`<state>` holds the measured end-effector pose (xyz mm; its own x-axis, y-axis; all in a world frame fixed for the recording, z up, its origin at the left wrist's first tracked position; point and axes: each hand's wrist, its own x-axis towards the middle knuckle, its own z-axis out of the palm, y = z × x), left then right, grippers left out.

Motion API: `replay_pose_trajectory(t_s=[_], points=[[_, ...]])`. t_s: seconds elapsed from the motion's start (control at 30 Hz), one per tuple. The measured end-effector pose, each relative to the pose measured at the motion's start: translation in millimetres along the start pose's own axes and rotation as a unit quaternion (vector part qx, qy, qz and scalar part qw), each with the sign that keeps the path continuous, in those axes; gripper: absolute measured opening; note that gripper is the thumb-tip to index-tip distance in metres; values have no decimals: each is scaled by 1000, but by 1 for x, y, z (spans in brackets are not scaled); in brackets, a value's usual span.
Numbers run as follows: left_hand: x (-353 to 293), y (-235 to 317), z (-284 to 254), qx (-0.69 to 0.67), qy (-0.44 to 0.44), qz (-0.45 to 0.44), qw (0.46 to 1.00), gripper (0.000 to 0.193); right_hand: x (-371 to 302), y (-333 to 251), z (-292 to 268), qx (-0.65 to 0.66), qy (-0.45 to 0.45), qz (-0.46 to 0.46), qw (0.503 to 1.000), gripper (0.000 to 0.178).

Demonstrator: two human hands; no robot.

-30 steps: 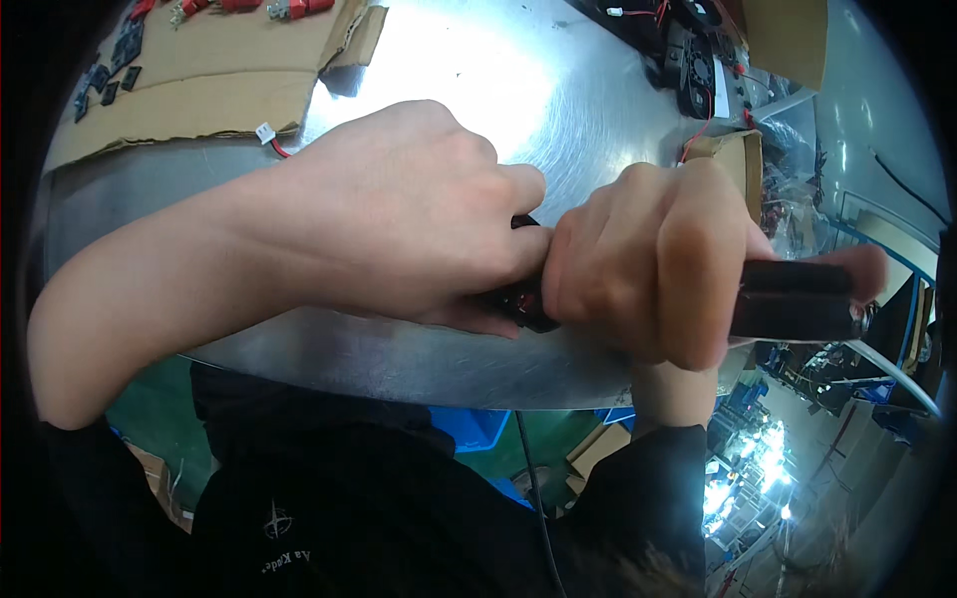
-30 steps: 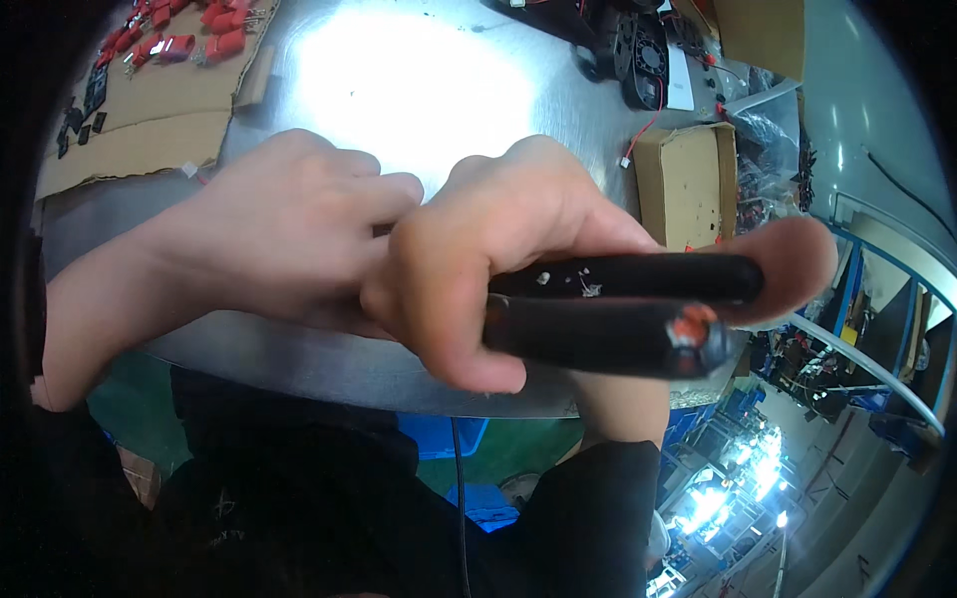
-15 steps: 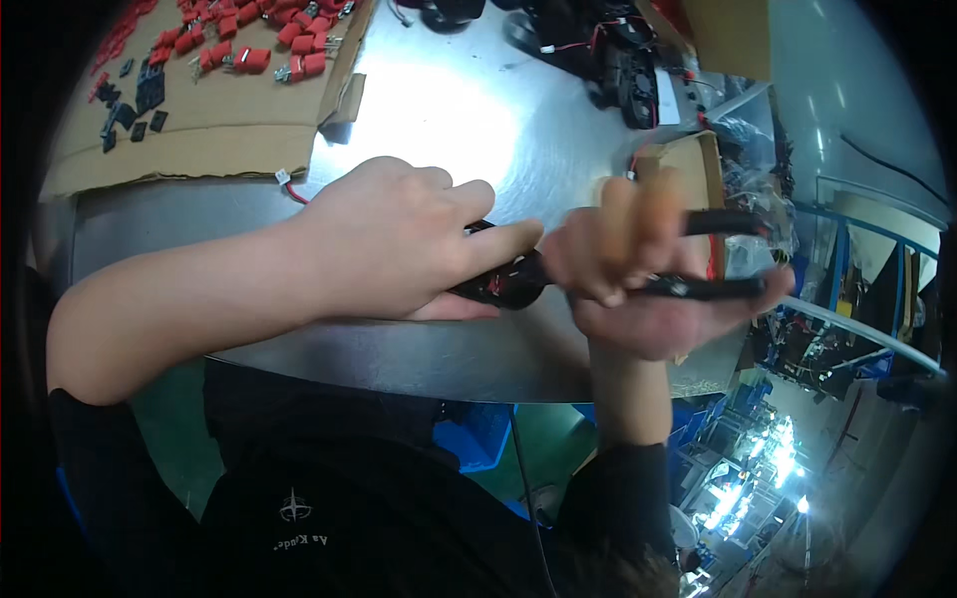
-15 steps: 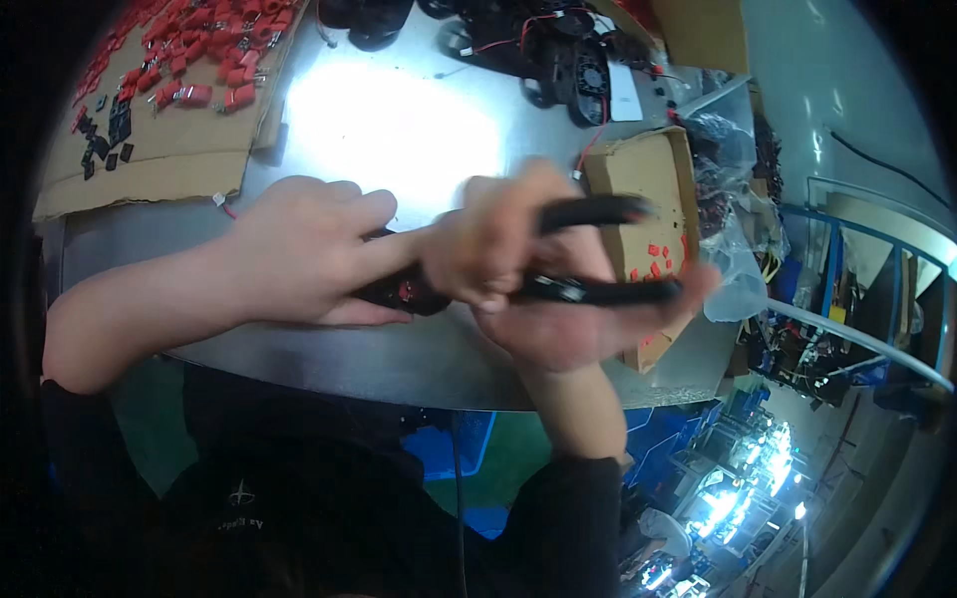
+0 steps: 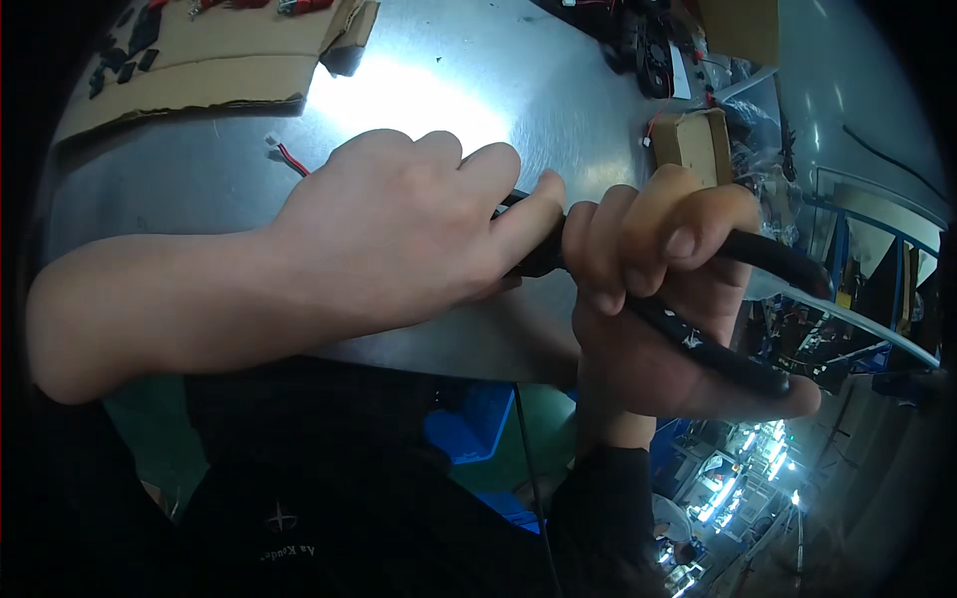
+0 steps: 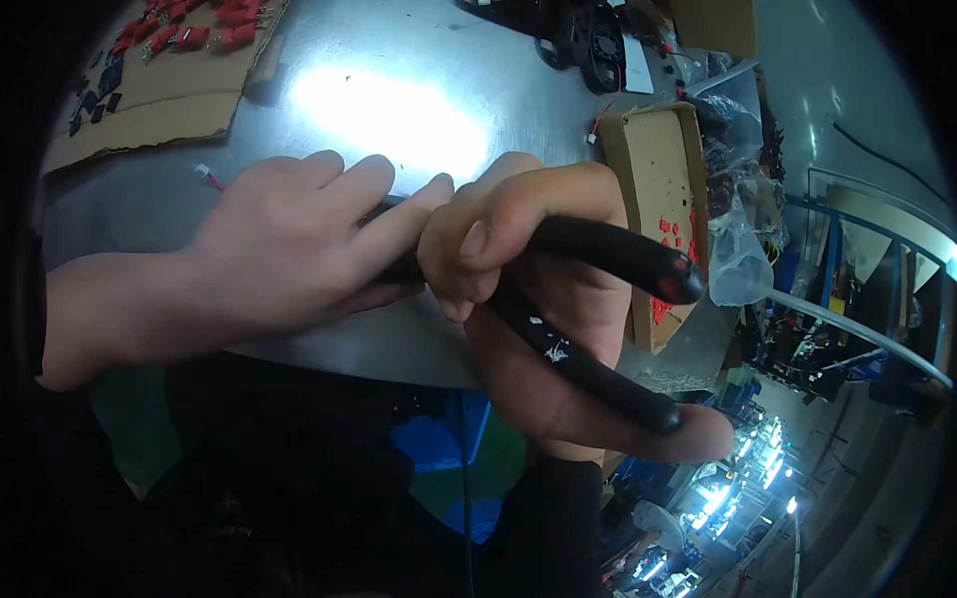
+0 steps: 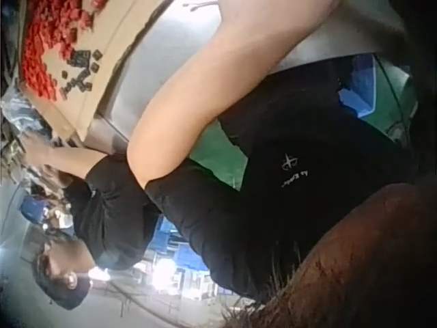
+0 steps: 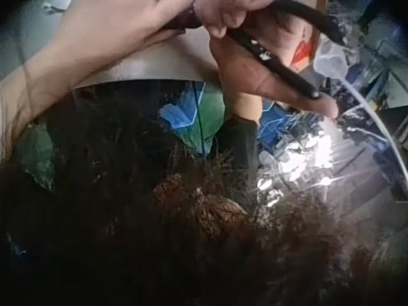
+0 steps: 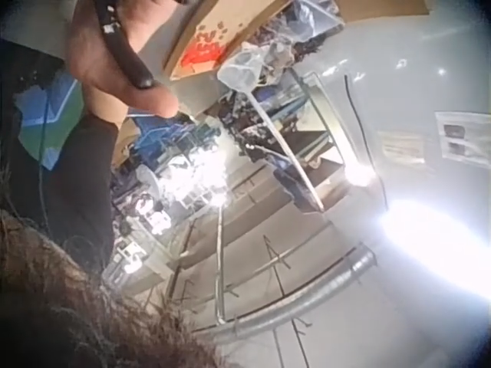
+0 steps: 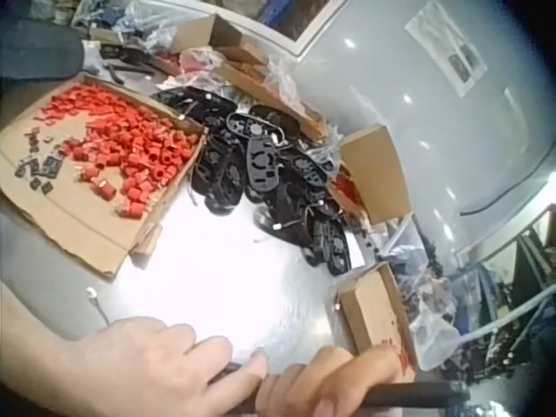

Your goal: Assembling electronic components by inserting small red parts into a plastic housing and using pliers to secure or crimp them.

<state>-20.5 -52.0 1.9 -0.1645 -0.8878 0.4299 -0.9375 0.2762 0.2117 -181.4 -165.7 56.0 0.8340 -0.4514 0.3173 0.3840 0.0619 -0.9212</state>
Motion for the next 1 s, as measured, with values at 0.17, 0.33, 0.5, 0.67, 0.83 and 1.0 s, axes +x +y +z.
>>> replay_pose_trajectory(t_s=[0.17, 0.33, 0.5, 0.67, 0.83, 1.0], points=[[0, 2, -1, 10, -9, -1, 1000, 63, -3, 2, 0, 8, -4, -19, 1000, 91], [0, 1, -2, -7, -15, 0, 1000, 65, -4, -1, 4, 17, 49, -15, 999, 88], [1, 1, 0, 41, -1, 17, 999, 60, -4, 2, 3, 41, 80, -1, 996, 88], [4, 3, -2, -42, -41, -30, 998, 62, -11, 11, 9, 8, 59, -65, 996, 83], [6, -2, -5, -121, -89, -94, 984, 66, -10, 25, 3, -43, -3, -117, 992, 86], [10, -3, -11, -132, -130, -121, 975, 62, -6, 21, -2, -50, -34, -113, 992, 86]])
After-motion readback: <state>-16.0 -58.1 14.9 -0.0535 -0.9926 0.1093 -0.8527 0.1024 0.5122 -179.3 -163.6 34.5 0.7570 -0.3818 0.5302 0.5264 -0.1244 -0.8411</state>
